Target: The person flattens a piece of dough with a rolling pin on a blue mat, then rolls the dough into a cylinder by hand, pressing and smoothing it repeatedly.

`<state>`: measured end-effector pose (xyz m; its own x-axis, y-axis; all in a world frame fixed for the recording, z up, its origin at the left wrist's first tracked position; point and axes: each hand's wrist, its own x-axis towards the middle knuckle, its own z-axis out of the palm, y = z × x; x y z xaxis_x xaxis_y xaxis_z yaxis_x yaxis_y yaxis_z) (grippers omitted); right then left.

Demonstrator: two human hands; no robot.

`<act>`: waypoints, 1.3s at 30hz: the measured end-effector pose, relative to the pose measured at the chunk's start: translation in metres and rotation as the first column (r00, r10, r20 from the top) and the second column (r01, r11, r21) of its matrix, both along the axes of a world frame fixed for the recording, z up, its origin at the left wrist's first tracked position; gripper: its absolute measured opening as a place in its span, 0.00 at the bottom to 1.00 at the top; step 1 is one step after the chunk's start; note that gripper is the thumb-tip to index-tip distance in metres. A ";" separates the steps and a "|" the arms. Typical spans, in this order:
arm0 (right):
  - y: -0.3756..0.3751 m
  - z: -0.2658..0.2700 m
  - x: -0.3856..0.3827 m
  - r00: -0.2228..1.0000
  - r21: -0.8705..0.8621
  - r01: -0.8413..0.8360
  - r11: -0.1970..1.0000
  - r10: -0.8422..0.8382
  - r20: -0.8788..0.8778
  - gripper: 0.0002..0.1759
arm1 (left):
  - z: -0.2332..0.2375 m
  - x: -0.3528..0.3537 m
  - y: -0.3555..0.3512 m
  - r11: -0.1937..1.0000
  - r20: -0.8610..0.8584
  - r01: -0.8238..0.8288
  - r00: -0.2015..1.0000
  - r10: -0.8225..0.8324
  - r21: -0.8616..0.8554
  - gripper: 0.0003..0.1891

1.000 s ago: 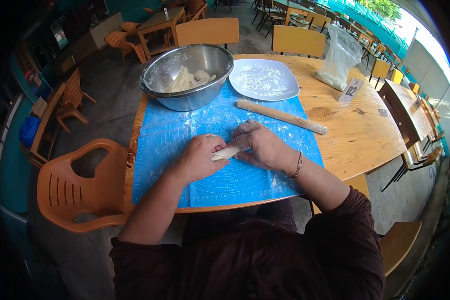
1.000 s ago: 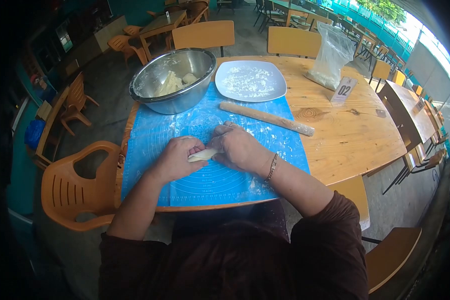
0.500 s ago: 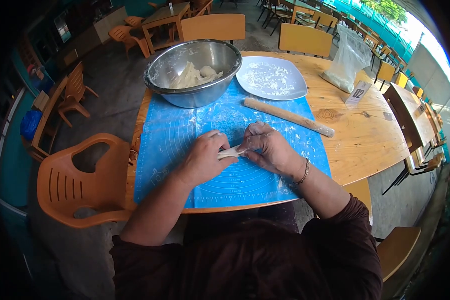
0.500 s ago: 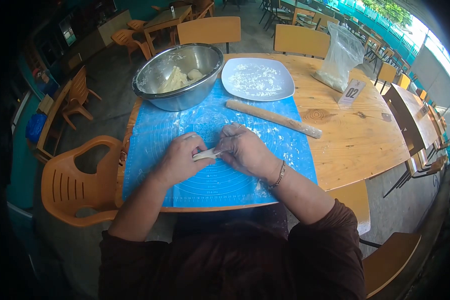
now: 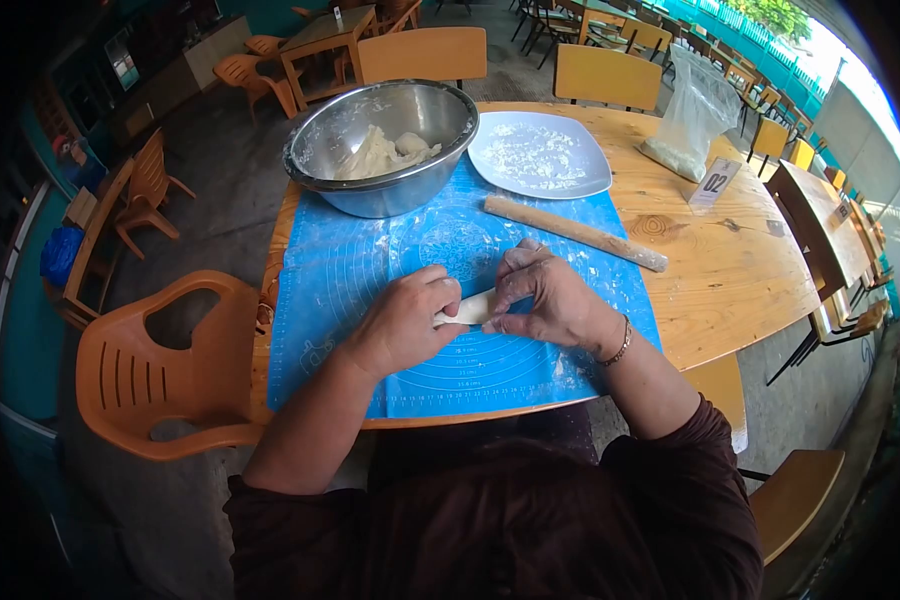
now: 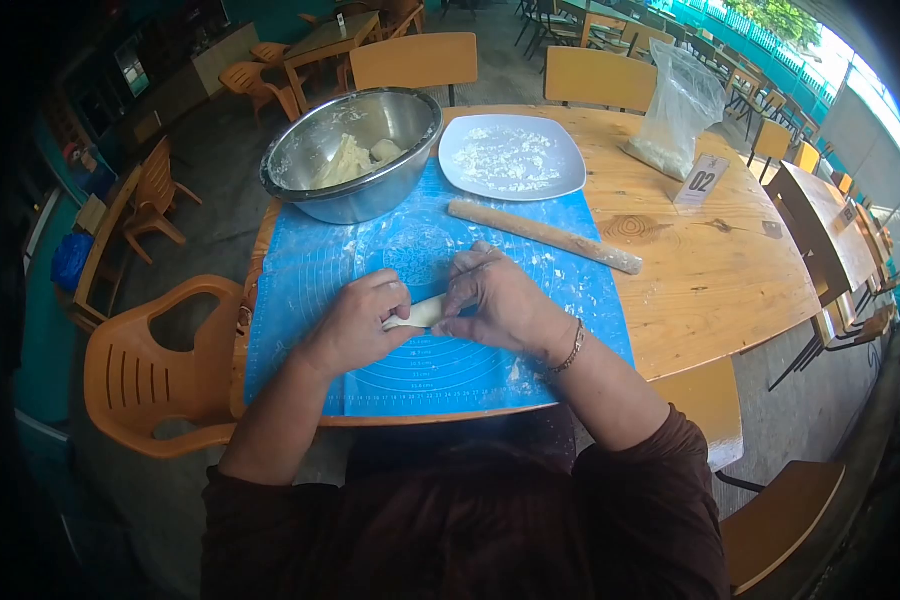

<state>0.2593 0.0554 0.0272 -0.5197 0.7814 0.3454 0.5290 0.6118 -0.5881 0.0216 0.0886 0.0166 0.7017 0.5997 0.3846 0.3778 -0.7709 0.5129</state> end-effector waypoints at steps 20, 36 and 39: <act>0.012 -0.004 0.020 0.983 -0.043 0.166 0.985 -0.162 0.092 0.18 | -0.008 0.015 -0.004 0.973 -0.001 -0.019 1.000 0.020 0.231 0.07; 0.017 -0.022 0.005 0.996 0.099 0.084 0.992 -0.087 0.029 0.15 | 0.001 0.016 -0.009 0.943 0.008 -0.023 1.000 0.022 0.333 0.11; 0.017 -0.022 0.004 0.995 0.150 0.089 0.985 -0.095 0.036 0.15 | 0.001 0.016 -0.008 0.943 -0.010 -0.037 0.999 0.042 0.331 0.14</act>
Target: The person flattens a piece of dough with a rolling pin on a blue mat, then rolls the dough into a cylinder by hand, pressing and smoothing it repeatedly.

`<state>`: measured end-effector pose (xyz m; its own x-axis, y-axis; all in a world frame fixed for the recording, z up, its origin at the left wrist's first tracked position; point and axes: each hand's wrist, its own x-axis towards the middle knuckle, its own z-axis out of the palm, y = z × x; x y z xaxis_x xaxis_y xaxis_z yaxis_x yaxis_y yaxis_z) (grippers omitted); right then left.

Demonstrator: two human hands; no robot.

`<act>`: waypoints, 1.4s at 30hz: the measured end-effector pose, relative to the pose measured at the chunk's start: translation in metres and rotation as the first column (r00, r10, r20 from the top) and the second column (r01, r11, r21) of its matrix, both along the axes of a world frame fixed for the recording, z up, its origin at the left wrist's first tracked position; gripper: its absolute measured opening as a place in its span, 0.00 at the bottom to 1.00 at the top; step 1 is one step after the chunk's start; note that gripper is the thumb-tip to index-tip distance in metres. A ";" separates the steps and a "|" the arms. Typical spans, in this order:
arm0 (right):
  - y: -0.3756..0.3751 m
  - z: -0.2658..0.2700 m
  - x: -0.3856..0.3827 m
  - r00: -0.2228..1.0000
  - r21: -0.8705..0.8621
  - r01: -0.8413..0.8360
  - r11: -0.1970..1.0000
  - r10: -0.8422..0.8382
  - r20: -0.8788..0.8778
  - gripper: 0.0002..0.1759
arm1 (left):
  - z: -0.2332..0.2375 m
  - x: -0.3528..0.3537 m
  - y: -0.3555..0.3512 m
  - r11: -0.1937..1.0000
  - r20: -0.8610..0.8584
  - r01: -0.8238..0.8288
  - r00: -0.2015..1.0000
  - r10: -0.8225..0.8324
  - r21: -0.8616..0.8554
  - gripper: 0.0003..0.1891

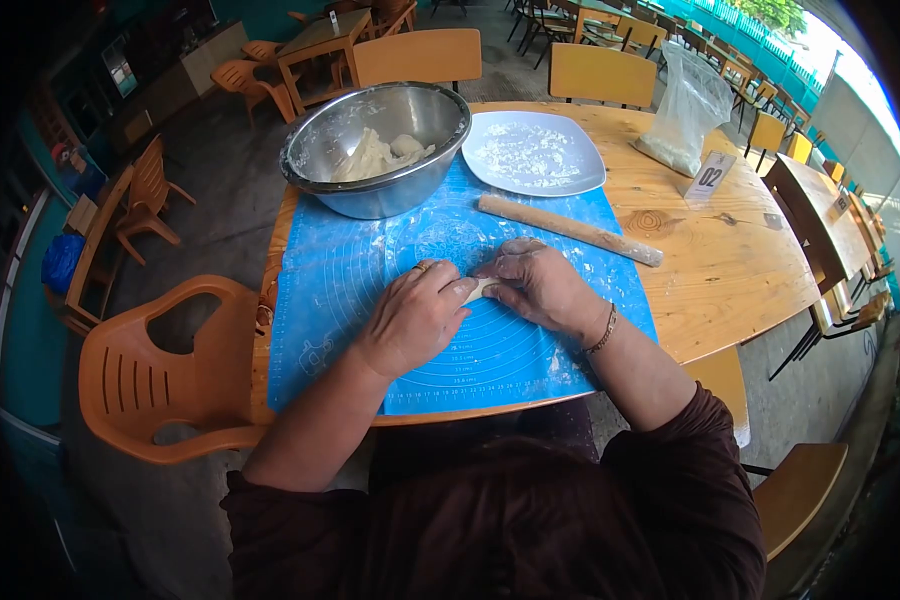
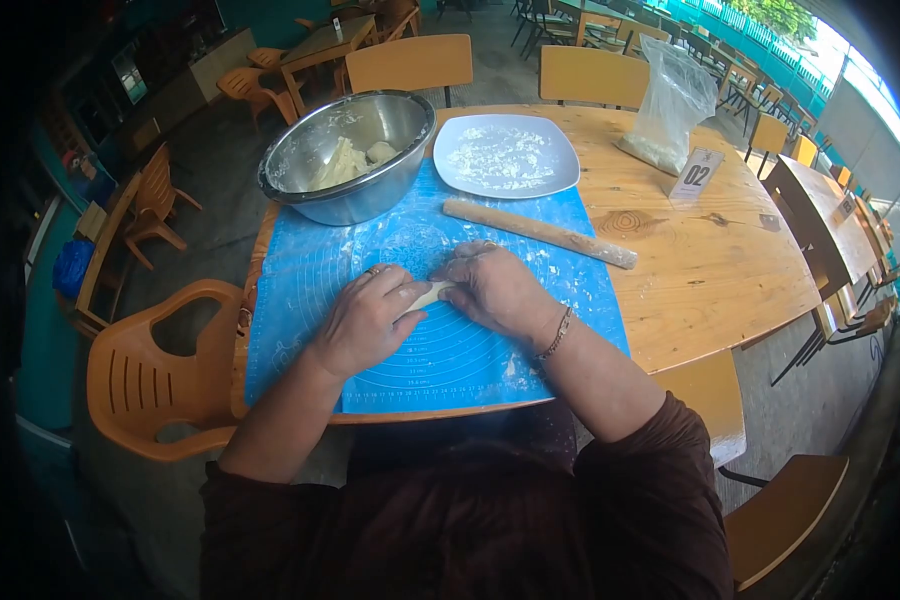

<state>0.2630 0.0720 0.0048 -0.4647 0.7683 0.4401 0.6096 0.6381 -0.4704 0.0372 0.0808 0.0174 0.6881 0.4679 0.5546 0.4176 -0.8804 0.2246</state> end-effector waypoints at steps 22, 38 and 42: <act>-0.026 0.002 -0.036 0.947 0.159 0.087 0.983 -0.131 0.293 0.28 | -0.010 -0.009 0.029 0.986 0.083 -0.025 0.996 0.040 -0.167 0.06; -0.016 -0.002 -0.039 0.900 0.094 0.077 0.993 -0.110 0.423 0.33 | -0.019 0.001 0.010 0.964 0.017 -0.225 0.973 0.230 -0.140 0.28; -0.013 -0.007 -0.036 0.929 0.155 0.045 0.987 -0.099 0.357 0.36 | -0.029 0.012 0.003 0.966 -0.150 -0.187 0.975 0.161 -0.178 0.50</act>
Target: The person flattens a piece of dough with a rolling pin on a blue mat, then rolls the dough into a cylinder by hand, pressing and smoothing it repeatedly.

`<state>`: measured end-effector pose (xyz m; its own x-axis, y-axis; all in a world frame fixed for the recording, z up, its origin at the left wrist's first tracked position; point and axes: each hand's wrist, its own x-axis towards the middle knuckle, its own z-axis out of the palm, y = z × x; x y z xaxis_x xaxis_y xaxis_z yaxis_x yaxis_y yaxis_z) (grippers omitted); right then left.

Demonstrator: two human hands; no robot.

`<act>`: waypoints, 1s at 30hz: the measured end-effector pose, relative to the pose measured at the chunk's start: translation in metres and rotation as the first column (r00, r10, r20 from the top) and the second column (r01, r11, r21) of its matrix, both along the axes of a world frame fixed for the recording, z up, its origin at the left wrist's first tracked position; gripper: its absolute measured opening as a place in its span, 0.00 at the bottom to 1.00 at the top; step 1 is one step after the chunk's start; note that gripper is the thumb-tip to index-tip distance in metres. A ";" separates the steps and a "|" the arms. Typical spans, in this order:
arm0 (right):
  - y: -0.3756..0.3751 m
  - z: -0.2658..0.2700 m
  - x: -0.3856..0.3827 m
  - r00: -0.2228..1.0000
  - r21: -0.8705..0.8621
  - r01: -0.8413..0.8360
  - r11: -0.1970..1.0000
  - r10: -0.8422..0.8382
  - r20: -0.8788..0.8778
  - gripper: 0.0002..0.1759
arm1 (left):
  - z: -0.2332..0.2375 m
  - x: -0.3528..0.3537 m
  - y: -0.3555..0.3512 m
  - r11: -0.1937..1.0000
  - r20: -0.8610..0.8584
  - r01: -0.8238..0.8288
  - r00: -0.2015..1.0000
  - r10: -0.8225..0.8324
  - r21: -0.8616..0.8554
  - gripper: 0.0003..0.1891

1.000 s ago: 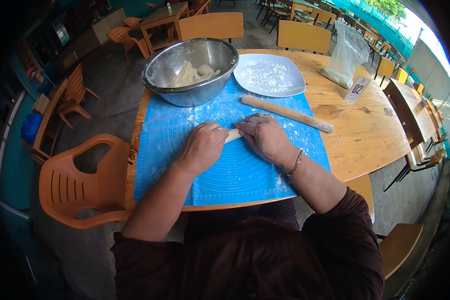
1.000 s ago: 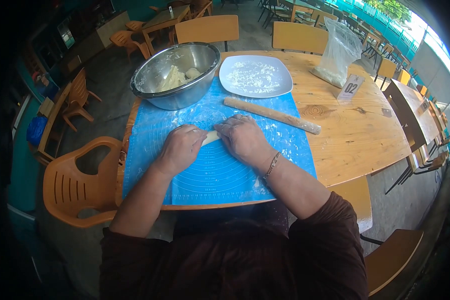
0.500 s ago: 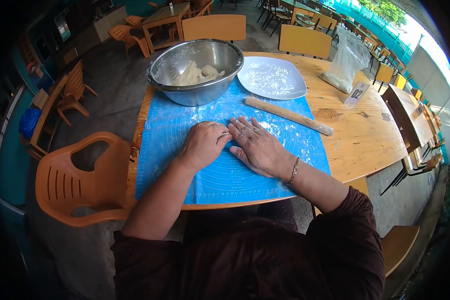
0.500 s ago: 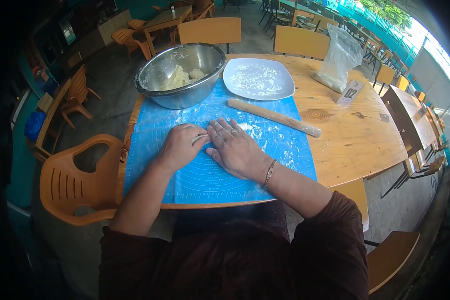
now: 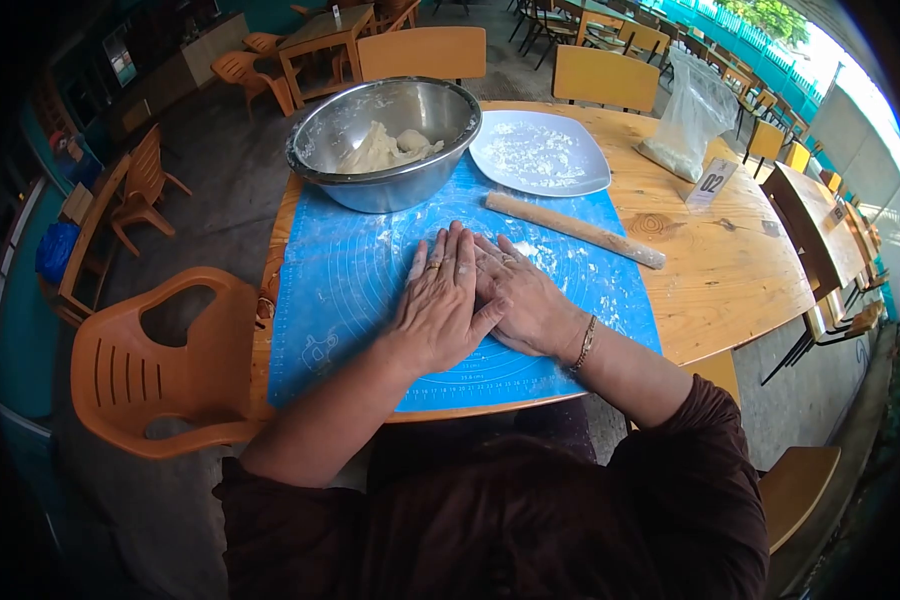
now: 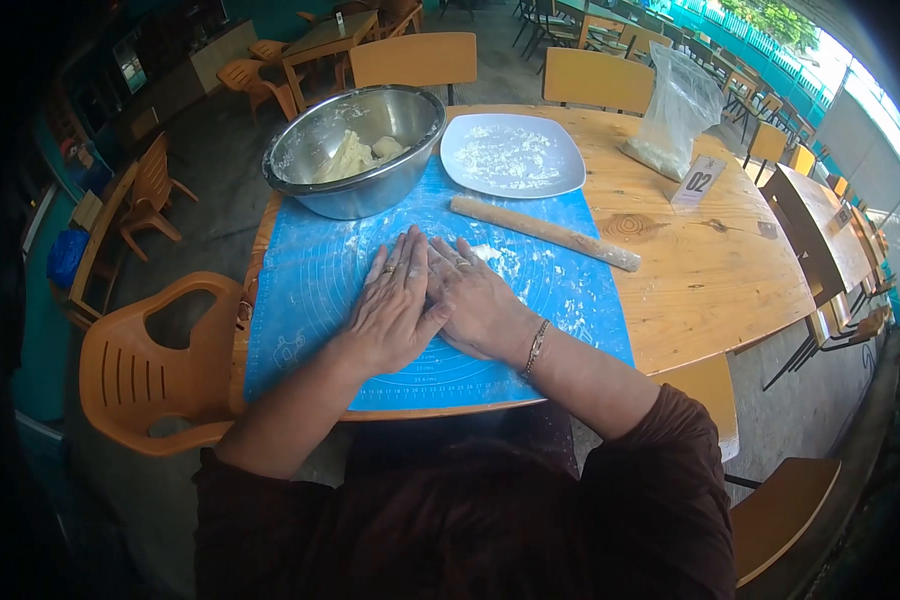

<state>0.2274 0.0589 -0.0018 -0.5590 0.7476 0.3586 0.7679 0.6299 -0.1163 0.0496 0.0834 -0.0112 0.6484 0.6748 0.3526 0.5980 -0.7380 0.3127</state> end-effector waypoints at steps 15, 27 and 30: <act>0.000 0.002 0.009 0.999 -0.065 0.001 0.998 0.002 0.047 0.38 | 0.003 0.003 -0.001 0.996 -0.239 -0.044 0.969 0.062 0.082 0.60; -0.005 0.004 0.011 0.993 -0.061 0.067 0.996 -0.061 0.102 0.37 | 0.010 0.005 0.000 0.995 -0.308 -0.098 0.947 0.087 -0.021 0.64; 0.014 0.002 0.014 0.999 -0.080 0.042 0.996 -0.041 0.016 0.36 | 0.008 0.007 0.016 0.987 -0.305 -0.153 0.944 0.128 -0.057 0.63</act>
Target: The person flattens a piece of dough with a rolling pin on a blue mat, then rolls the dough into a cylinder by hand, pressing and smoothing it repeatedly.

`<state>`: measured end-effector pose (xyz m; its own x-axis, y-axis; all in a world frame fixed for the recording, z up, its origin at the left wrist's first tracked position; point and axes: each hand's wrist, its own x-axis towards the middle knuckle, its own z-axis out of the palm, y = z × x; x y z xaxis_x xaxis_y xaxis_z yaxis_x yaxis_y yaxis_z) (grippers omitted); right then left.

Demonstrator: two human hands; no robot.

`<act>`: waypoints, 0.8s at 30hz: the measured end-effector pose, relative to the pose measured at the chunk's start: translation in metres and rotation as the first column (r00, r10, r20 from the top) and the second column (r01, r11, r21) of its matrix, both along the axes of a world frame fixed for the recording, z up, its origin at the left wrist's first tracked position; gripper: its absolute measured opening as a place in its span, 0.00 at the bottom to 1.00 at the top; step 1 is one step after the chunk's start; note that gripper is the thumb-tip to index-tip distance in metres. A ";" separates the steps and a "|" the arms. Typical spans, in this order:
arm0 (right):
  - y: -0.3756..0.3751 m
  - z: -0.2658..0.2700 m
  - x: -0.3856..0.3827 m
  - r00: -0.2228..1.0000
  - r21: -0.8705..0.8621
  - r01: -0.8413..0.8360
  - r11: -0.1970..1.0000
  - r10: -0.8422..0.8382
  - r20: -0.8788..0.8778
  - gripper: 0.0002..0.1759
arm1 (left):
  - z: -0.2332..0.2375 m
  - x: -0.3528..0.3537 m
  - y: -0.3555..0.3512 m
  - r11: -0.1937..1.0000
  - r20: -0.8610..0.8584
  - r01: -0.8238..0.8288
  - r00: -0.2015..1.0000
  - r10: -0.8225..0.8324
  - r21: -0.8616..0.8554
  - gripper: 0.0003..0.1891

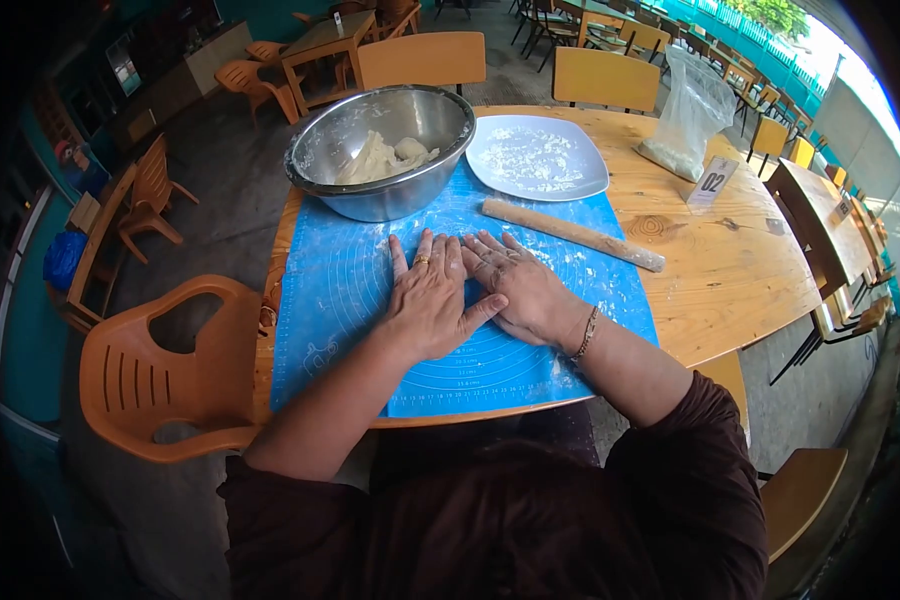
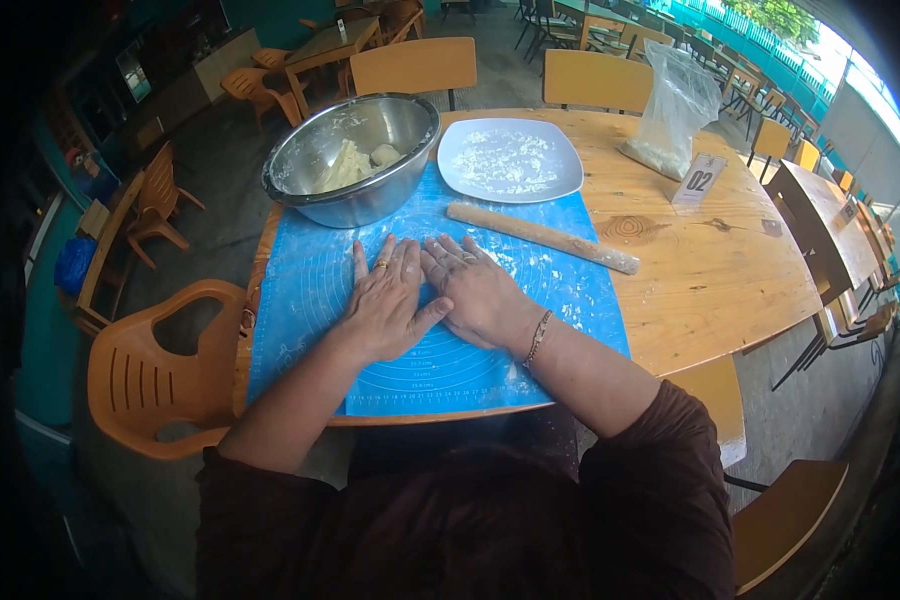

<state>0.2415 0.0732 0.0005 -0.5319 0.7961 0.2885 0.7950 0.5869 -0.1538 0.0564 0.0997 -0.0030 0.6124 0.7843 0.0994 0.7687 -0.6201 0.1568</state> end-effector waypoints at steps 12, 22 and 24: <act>-0.012 0.007 0.016 0.971 -0.073 0.132 0.989 -0.144 -0.191 0.29 | -0.001 0.012 -0.020 0.937 0.060 0.192 0.974 -0.218 0.291 0.50; -0.004 0.007 0.011 0.991 0.061 0.130 0.990 -0.128 -0.032 0.28 | 0.001 0.009 -0.009 0.978 0.029 0.174 0.984 -0.178 0.117 0.51; -0.018 0.020 0.011 0.987 -0.106 0.162 0.981 -0.160 0.026 0.28 | 0.003 0.008 -0.018 0.982 0.036 0.170 0.984 -0.174 0.084 0.51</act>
<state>0.2521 0.0551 0.0208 -0.3988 0.8975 0.1881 0.8807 0.4321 -0.1942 0.0649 0.0822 -0.0002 0.7313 0.6559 0.1870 0.6430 -0.7544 0.1318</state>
